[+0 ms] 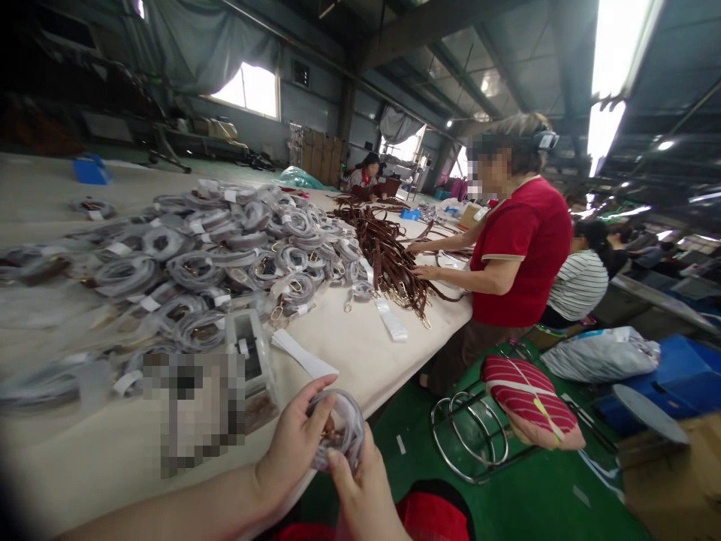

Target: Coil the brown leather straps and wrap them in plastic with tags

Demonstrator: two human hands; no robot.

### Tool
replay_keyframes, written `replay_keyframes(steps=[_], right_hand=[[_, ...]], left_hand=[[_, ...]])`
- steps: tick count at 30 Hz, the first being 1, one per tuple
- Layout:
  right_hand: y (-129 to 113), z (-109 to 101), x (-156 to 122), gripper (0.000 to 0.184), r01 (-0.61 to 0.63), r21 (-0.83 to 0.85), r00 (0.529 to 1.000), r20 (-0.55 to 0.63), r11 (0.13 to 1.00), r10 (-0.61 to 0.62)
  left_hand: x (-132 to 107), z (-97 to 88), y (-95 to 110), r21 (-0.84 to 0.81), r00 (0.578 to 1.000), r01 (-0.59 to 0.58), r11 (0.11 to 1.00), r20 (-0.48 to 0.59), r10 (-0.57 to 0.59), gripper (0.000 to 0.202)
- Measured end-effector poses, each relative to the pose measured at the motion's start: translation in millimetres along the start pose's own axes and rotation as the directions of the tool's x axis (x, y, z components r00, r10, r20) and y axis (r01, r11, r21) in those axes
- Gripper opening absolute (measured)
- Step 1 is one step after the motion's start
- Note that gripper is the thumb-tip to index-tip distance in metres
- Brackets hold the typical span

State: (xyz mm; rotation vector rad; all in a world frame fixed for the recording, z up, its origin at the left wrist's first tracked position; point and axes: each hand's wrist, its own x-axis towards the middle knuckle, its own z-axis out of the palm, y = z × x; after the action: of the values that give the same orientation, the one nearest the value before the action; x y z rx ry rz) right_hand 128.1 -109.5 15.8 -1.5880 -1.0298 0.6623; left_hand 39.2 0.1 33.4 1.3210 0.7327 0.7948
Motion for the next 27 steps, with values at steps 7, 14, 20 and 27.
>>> replay_keyframes(steps=[7,14,20,27], right_hand=[[-8,-31,17,0.031,-0.081,-0.031,0.994,0.07,0.996,0.083],[-34,-57,10,0.013,-0.02,-0.455,0.97,0.206,0.89,0.127],[-31,-47,6,0.012,-0.072,-0.607,0.992,0.038,0.791,0.12],[0,-41,7,0.016,-0.061,-0.538,0.982,0.119,0.841,0.148]], left_hand=[[4,2.3,-3,0.102,0.984,-0.101,0.99,0.156,0.084,0.042],[-2,-1.7,5,0.213,0.813,-0.362,0.908,0.548,0.196,0.033],[1,6.0,-13,0.095,0.887,-0.005,0.995,0.461,-0.04,0.041],[-6,2.6,-1,0.432,0.886,-0.264,0.862,0.462,0.039,0.025]])
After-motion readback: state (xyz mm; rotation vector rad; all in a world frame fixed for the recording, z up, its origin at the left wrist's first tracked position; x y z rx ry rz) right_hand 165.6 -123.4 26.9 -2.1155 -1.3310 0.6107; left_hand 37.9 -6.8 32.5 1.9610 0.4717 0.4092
